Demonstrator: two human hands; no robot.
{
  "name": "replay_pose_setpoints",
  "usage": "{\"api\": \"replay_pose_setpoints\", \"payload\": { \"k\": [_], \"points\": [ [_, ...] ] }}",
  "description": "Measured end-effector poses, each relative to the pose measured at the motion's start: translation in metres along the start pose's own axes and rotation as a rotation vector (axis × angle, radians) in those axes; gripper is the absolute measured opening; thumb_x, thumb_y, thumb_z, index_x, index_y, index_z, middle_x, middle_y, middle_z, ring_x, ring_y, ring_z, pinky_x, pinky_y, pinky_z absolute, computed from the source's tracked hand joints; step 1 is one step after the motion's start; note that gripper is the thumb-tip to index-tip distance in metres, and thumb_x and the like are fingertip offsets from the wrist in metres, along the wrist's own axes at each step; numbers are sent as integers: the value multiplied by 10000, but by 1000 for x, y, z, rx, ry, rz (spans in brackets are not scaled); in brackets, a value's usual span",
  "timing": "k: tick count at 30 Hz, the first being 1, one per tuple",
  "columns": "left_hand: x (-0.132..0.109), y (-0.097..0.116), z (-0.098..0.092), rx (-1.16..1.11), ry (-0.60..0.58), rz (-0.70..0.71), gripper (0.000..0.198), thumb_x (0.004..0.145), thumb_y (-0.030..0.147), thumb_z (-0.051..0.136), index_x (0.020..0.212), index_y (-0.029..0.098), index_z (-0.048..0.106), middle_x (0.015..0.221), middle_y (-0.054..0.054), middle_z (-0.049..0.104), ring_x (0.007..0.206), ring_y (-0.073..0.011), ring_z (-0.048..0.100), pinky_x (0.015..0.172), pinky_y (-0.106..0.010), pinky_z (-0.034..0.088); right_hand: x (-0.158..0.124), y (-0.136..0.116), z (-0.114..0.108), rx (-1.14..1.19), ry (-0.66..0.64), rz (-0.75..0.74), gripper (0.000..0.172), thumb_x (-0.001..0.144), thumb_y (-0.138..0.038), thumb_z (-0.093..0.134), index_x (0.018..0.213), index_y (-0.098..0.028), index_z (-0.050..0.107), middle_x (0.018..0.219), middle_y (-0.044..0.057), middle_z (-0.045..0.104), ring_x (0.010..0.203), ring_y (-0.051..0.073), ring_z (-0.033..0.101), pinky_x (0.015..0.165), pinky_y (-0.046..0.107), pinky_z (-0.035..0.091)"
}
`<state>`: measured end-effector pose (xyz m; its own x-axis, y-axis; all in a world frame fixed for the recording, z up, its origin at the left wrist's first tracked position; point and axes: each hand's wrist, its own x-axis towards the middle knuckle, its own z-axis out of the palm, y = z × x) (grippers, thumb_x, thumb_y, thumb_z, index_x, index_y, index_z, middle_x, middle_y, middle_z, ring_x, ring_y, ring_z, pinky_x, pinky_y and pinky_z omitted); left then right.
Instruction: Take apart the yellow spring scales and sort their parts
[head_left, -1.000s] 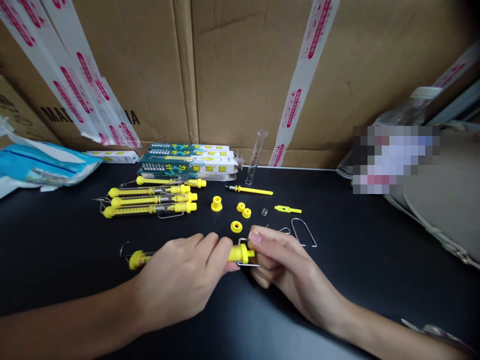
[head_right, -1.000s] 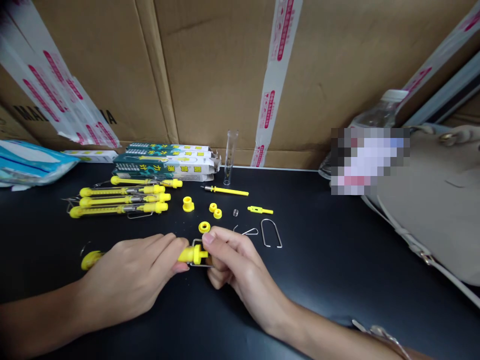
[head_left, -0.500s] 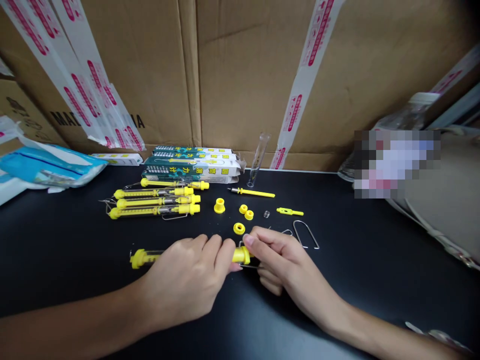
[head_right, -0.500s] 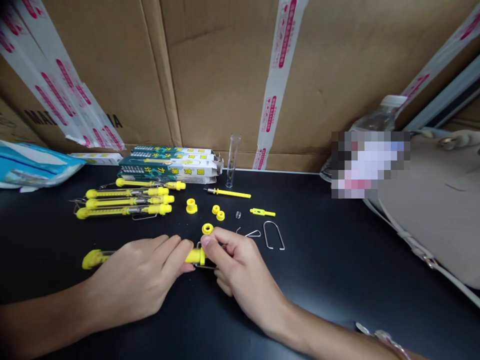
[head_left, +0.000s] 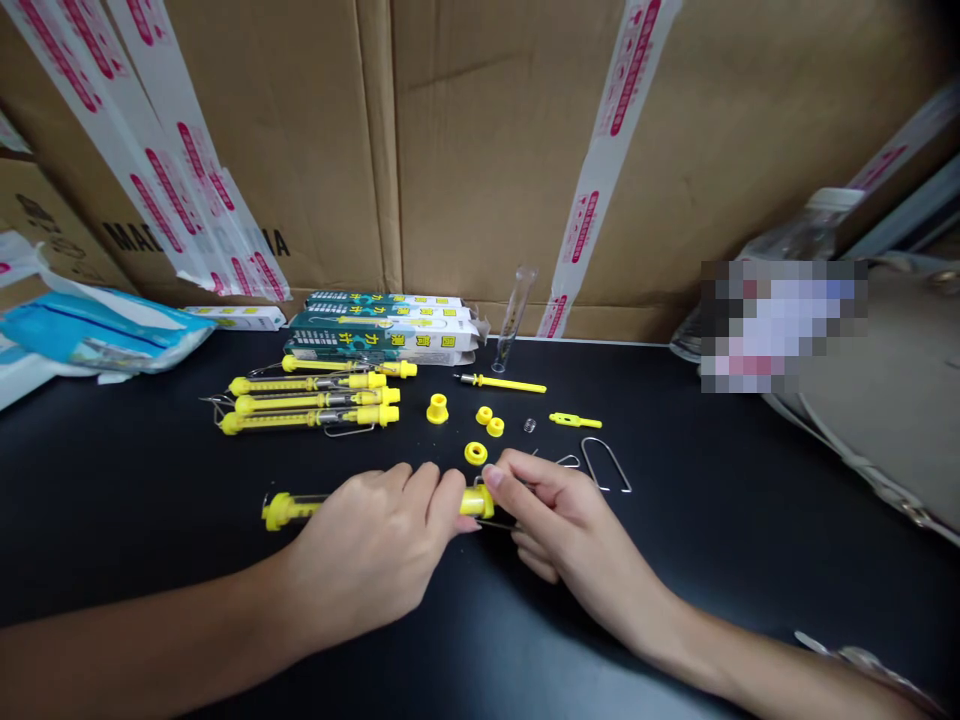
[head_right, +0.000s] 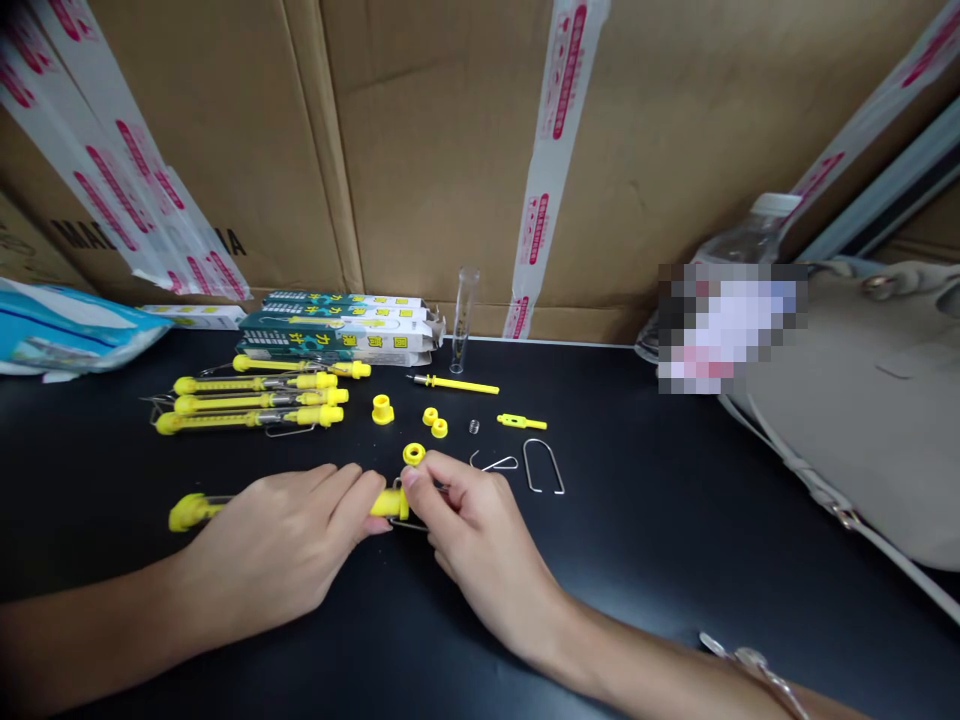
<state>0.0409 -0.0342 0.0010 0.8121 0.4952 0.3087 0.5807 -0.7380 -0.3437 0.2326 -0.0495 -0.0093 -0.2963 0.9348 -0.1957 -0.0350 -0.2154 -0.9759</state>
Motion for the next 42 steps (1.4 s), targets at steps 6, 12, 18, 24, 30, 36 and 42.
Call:
{"api": "replay_pose_setpoints", "payload": {
  "k": [6, 12, 18, 24, 30, 36, 42],
  "points": [
    [-2, -3, 5, -33, 114, -34, 271, 1064, 272, 322, 899, 171, 511, 694, -7, 607, 568, -183, 614, 490, -310, 428, -2, -8, -6, -166, -32, -81, 408, 985, -553, 484, 763, -214, 442, 646, -79, 325, 455, 50, 248, 398, 206, 202],
    [-4, -5, 9, -43, 216, -128, 280, 1069, 218, 283, 1128, 93, 527, 844, -78, 720, 678, -198, 709, 499, -304, 480, -4, -1, -15, -603, 149, -430, 190, 1018, -385, 492, 1123, -265, 390, 895, 1, 543, 601, 110, 512, 466, 216, 416],
    [-6, -5, 10, -72, 183, -153, 291, 1068, 206, 249, 1154, 96, 505, 842, -79, 729, 670, -209, 729, 458, -308, 484, -7, -4, -15, -1374, 337, -1108, 141, 922, -221, 671, 1035, -153, 621, 1059, 131, 648, 890, 233, 550, 756, 378, 533],
    [-6, -3, 8, -134, 141, -145, 289, 1069, 228, 247, 1086, 131, 519, 798, -51, 711, 647, -205, 722, 465, -304, 487, -9, -7, -4, -1471, 286, -1153, 157, 978, -123, 562, 863, -138, 669, 762, 62, 708, 776, 218, 583, 694, 344, 470],
    [-5, -2, 10, -162, 143, -154, 317, 1080, 261, 240, 1051, 144, 533, 767, -32, 696, 653, -186, 716, 509, -280, 496, -8, -1, 2, -1466, 235, -1012, 359, 1038, -93, 361, 794, -143, 621, 679, 38, 591, 586, 172, 464, 583, 333, 356],
    [-6, 3, 8, -120, 96, -193, 338, 1080, 261, 235, 1022, 143, 545, 775, -45, 699, 651, -184, 711, 519, -271, 495, -7, -4, -4, -1544, 160, -1080, 299, 1000, -72, 457, 751, -142, 607, 670, 33, 546, 612, 181, 409, 587, 347, 265],
    [-6, 3, 5, -161, 112, -161, 336, 1078, 247, 217, 998, 158, 531, 738, -29, 686, 601, -192, 703, 465, -291, 474, 1, -2, -12, -1478, 101, -1148, 291, 974, -58, 494, 714, -156, 581, 663, 14, 480, 639, 170, 370, 606, 328, 277]
  ]
}}
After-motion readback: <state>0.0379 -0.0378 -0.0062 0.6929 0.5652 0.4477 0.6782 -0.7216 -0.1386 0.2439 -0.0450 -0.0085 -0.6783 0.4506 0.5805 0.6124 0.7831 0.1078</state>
